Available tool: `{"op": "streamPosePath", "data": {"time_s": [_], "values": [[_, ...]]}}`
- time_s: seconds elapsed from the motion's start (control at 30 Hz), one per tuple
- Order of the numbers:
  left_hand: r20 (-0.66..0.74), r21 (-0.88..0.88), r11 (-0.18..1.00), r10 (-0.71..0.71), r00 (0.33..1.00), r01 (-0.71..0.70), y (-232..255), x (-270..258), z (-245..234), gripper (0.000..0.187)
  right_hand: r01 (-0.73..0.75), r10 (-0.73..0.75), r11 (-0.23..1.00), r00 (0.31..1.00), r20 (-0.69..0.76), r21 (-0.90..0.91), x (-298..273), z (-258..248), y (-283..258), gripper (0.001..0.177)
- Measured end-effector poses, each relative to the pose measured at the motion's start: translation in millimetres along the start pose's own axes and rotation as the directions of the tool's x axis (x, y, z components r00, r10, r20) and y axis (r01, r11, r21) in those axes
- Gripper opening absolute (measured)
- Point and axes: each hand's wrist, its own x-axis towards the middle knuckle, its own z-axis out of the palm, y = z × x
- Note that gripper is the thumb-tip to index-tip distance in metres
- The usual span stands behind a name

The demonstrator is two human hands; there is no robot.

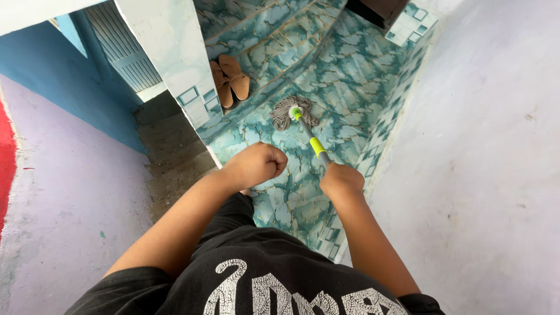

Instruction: The person mops the tiled floor of a stairway landing using a mop, moving it around the stairs and corners.

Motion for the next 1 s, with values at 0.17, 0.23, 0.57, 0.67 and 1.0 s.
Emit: {"op": "streamPosePath", "data": {"time_s": [0.17, 0.23, 0.57, 0.67, 1.0], "values": [[0.023, -0.004, 0.991, -0.135, 0.991, 0.135, -17, -4, -5, 0.009, 0.011, -0.009, 1.000, 0.996, -0.094, 0.015, 90, 25, -24, 0.033], [0.020, 0.015, 0.990, -0.143, 0.989, 0.143, -18, -6, -9, 0.007, 0.011, -0.008, 1.000, 0.993, -0.121, 0.028, 115, 41, -24, 0.033], [-0.032, 0.016, 0.998, -0.060, 0.998, 0.061, 12, -13, 2, 0.012, 0.034, -0.025, 0.995, 0.995, -0.097, 0.092, 71, 63, 35, 0.062], [0.007, 0.030, 0.998, -0.049, 0.999, 0.048, 18, -19, 14, 0.009, -0.111, 0.084, 0.958, 0.990, 0.110, 0.264, -6, 42, 44, 0.063], [0.100, -0.086, 0.995, 0.064, 0.993, -0.055, 42, 15, 42, 0.011, 0.063, -0.060, 0.997, 0.995, 0.083, -0.034, -119, 15, 46, 0.046]]}}
